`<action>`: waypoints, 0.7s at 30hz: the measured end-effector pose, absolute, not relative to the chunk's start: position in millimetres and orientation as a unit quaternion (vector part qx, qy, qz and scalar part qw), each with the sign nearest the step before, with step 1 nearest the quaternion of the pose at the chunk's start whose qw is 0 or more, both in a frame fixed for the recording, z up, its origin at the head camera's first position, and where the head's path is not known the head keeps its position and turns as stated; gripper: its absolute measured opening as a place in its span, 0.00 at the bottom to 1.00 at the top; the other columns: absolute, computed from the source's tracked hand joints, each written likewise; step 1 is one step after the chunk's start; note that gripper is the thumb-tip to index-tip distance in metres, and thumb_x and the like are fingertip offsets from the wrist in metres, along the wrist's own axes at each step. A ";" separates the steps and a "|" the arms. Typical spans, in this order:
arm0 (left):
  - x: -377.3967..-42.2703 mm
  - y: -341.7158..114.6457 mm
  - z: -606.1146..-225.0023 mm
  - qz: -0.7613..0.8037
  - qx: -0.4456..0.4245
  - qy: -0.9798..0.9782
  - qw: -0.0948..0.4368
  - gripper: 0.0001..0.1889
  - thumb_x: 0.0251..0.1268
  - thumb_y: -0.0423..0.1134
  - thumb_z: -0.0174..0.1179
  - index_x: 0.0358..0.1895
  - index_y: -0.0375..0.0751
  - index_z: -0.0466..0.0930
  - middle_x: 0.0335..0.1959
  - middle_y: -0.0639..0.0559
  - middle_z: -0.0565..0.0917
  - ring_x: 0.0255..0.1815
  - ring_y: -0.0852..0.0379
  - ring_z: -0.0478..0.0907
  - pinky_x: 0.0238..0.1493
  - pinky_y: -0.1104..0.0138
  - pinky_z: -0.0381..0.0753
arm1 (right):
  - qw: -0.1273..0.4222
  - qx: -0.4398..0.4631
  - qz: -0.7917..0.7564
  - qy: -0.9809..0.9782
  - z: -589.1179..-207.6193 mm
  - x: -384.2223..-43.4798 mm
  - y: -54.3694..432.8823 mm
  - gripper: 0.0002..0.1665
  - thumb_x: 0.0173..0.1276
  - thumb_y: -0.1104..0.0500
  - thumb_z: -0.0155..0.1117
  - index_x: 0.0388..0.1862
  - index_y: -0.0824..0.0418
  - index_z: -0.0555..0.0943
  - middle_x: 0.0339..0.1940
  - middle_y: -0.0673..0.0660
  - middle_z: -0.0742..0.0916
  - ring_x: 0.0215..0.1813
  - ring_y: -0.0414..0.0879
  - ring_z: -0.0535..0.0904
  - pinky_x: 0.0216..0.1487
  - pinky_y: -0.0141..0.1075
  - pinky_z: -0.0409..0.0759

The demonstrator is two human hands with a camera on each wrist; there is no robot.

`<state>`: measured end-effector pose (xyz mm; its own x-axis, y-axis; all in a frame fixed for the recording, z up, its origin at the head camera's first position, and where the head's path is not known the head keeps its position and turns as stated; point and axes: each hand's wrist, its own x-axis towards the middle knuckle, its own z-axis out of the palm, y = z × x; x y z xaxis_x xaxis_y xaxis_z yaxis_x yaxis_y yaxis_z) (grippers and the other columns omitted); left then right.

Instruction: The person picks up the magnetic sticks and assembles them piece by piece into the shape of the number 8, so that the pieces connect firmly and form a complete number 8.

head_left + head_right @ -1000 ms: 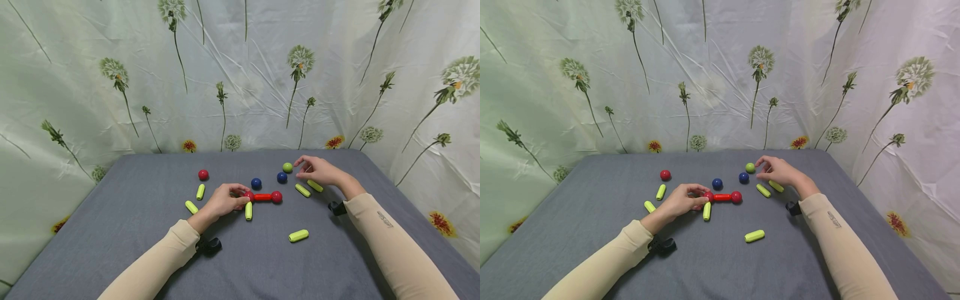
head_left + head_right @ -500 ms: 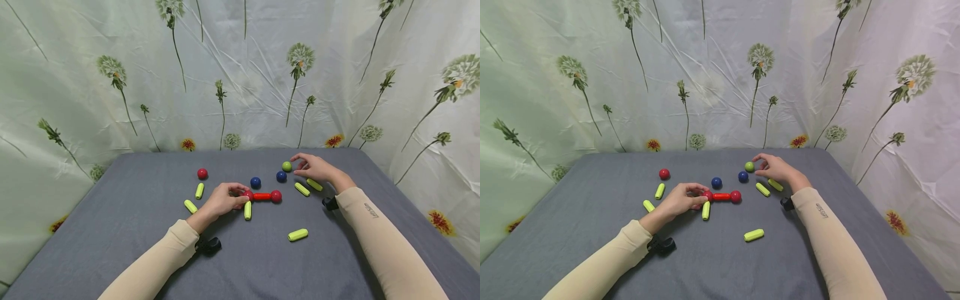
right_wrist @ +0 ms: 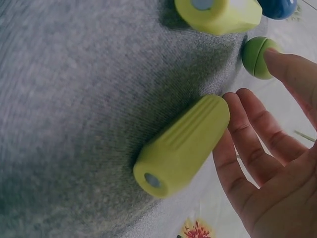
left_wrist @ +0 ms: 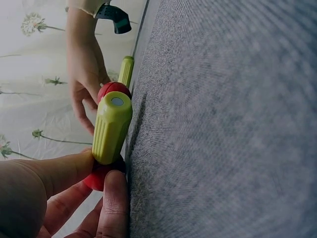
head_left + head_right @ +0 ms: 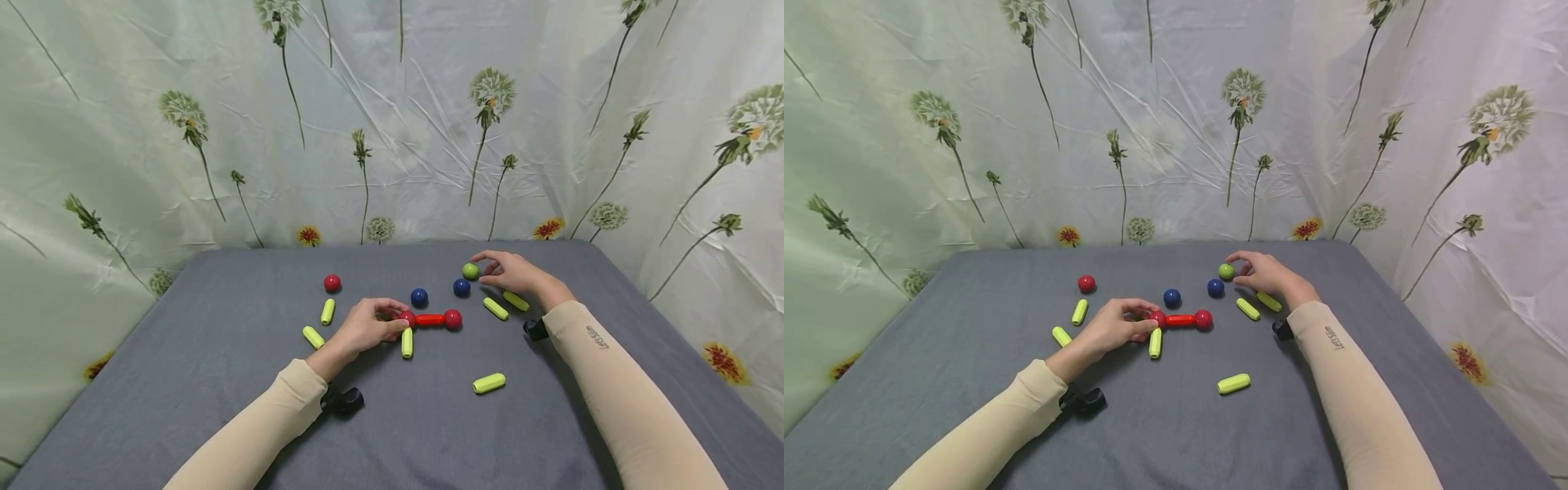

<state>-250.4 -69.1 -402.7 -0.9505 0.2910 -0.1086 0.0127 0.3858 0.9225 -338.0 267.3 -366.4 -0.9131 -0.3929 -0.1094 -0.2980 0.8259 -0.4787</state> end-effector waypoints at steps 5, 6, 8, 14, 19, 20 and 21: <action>-250.5 -69.0 -403.8 0.551 0.093 0.819 0.130 0.14 0.66 0.37 0.72 0.53 0.47 0.89 0.44 0.48 0.88 0.32 0.62 0.86 0.40 0.66 0.89 | 0.100 -0.178 -0.231 0.951 -367.4 -337.8 264.9 0.28 0.79 0.57 0.62 0.75 0.54 0.72 0.61 0.69 0.84 0.56 0.59 0.84 0.53 0.51 0.83; -250.5 -69.0 -404.0 0.553 0.094 0.817 0.131 0.14 0.66 0.36 0.72 0.53 0.47 0.89 0.44 0.48 0.88 0.32 0.61 0.86 0.40 0.66 0.89 | 0.100 -0.177 -0.232 0.951 -367.6 -337.8 264.6 0.27 0.79 0.57 0.62 0.74 0.54 0.72 0.61 0.69 0.84 0.56 0.59 0.84 0.53 0.51 0.83; -250.4 -69.1 -404.4 0.555 0.096 0.816 0.133 0.13 0.66 0.36 0.72 0.53 0.47 0.89 0.44 0.47 0.88 0.33 0.61 0.86 0.40 0.66 0.89 | 0.100 -0.175 -0.233 0.951 -367.9 -338.0 264.3 0.27 0.79 0.57 0.62 0.74 0.54 0.73 0.61 0.69 0.84 0.57 0.59 0.84 0.53 0.50 0.83; -249.2 -69.1 -404.3 0.559 0.098 0.812 0.135 0.13 0.66 0.36 0.72 0.53 0.46 0.89 0.44 0.47 0.88 0.33 0.61 0.86 0.40 0.66 0.89 | 0.099 -0.174 -0.235 0.951 -368.2 -337.6 262.6 0.25 0.79 0.57 0.62 0.72 0.55 0.74 0.60 0.70 0.84 0.58 0.61 0.84 0.51 0.50 0.83; -250.0 -69.6 -404.8 0.559 0.097 0.812 0.134 0.13 0.66 0.36 0.72 0.53 0.46 0.89 0.44 0.47 0.88 0.34 0.61 0.86 0.40 0.66 0.89 | 0.101 -0.173 -0.232 0.952 -368.3 -339.4 261.3 0.24 0.79 0.57 0.62 0.71 0.55 0.73 0.60 0.69 0.85 0.55 0.59 0.84 0.49 0.48 0.83; -250.3 -69.8 -405.0 0.559 0.097 0.812 0.134 0.13 0.66 0.36 0.72 0.53 0.46 0.89 0.44 0.47 0.88 0.33 0.61 0.86 0.40 0.66 0.89 | 0.101 -0.172 -0.232 0.952 -367.6 -339.6 260.7 0.24 0.79 0.57 0.62 0.71 0.55 0.74 0.59 0.69 0.85 0.53 0.58 0.85 0.48 0.47 0.83; -250.6 -69.9 -405.1 0.559 0.097 0.812 0.134 0.13 0.66 0.36 0.72 0.53 0.46 0.89 0.44 0.47 0.88 0.34 0.61 0.86 0.40 0.66 0.89 | 0.101 -0.171 -0.231 0.952 -367.1 -339.7 260.1 0.23 0.79 0.57 0.62 0.70 0.55 0.74 0.59 0.69 0.85 0.52 0.57 0.85 0.48 0.47 0.83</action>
<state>-250.6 -69.9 -405.1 -0.9456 0.3065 -0.1090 0.0074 0.3554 0.9347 -339.7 260.1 -367.1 -0.9214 -0.3717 -0.1137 -0.2780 0.8347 -0.4754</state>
